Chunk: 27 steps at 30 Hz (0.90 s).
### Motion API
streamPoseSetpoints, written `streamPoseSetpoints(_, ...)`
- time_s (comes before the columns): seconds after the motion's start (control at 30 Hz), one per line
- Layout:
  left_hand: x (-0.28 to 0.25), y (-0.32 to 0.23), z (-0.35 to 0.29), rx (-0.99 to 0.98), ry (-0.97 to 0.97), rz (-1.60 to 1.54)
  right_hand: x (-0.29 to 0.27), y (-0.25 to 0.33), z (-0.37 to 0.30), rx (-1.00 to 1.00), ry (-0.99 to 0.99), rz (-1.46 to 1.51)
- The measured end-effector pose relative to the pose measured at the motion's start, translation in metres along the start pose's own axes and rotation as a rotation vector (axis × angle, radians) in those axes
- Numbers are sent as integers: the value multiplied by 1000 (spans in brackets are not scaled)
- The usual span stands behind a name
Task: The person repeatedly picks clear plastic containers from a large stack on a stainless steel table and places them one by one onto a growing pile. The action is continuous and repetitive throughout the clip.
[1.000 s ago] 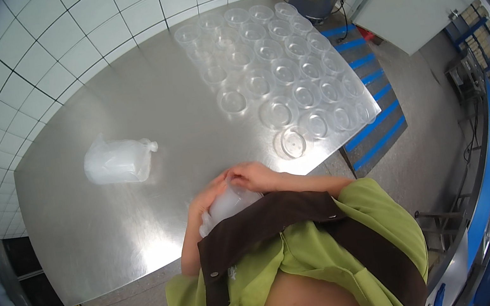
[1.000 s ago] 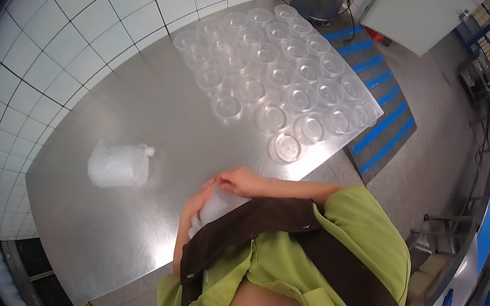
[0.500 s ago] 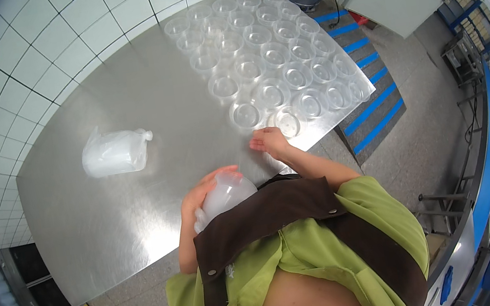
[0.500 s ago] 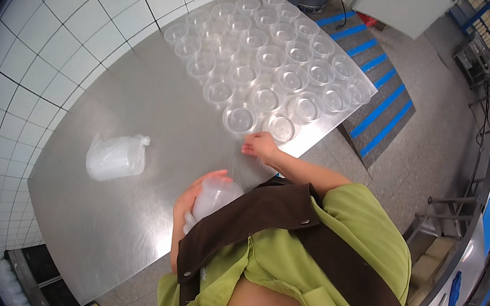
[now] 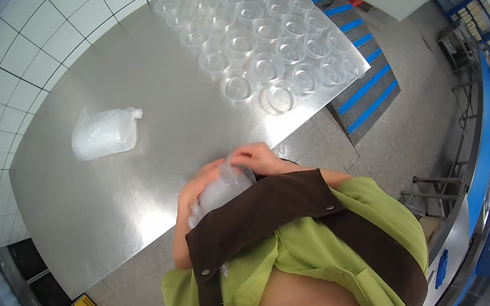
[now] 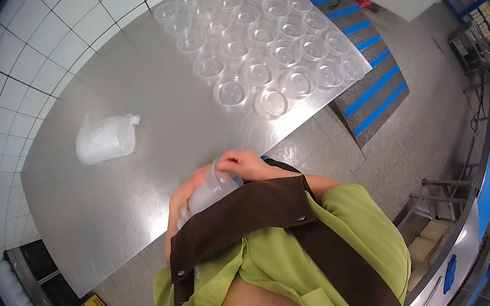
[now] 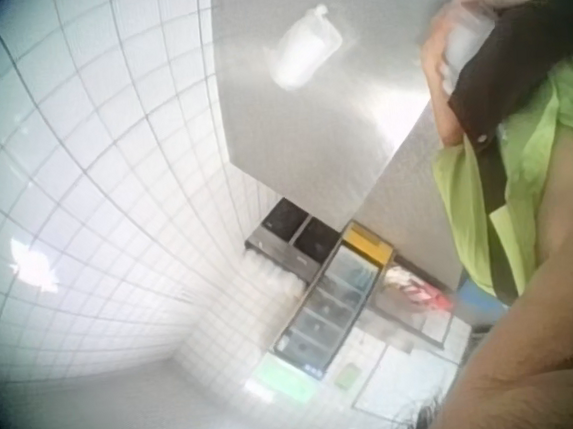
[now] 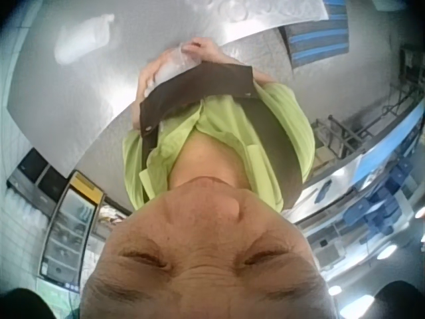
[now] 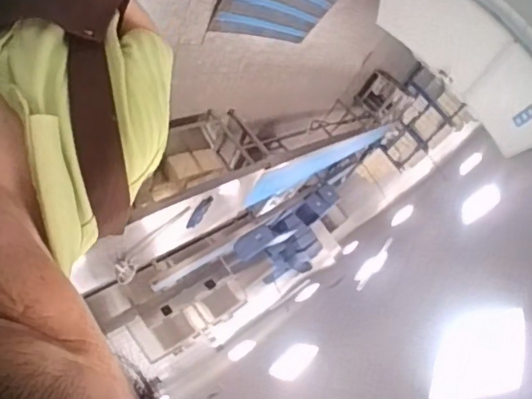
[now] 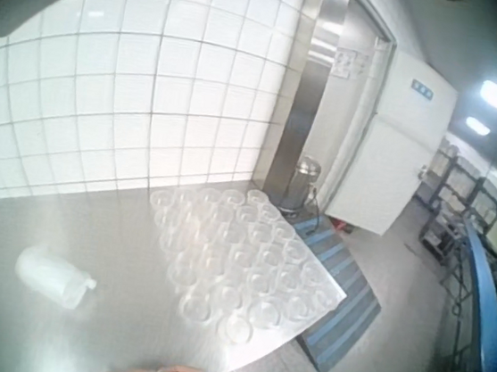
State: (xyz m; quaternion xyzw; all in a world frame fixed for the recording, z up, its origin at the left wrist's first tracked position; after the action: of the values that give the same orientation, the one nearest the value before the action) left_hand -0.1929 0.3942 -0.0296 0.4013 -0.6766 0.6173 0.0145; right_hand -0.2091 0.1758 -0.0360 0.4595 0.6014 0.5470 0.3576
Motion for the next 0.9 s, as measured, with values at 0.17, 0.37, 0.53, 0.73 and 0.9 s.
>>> streamPoseSetpoints(0.17,17,-7,-17,-8,-150,-26,-68,-28,11,154,-644,-195)
streamPoseSetpoints(0.37,52,-16,-30,47,-214,-147,-110,-45,6,311,-653,-121)
streamPoseSetpoints(0.53,48,-14,-6,33,-56,-99,-64,-6,-34,47,-603,-350)
streamPoseSetpoints(0.73,47,-12,14,-59,-176,-137,4,25,-24,-342,22,-290)
streamPoseSetpoints(0.9,32,-32,9,-130,-41,-19,18,11,-20,-321,-131,-313)
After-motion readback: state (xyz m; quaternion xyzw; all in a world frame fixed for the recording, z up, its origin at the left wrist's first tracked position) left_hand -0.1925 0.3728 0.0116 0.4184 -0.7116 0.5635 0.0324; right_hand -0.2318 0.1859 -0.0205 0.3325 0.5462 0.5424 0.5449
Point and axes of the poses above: each hand's wrist, its own z-axis towards the middle knuckle, its own x-axis out of the palm, y = z × x, the point moved 1 cm from there along z, towards the middle knuckle, and after that the axes turned 11 degrees about z, right-handed, at the moved point
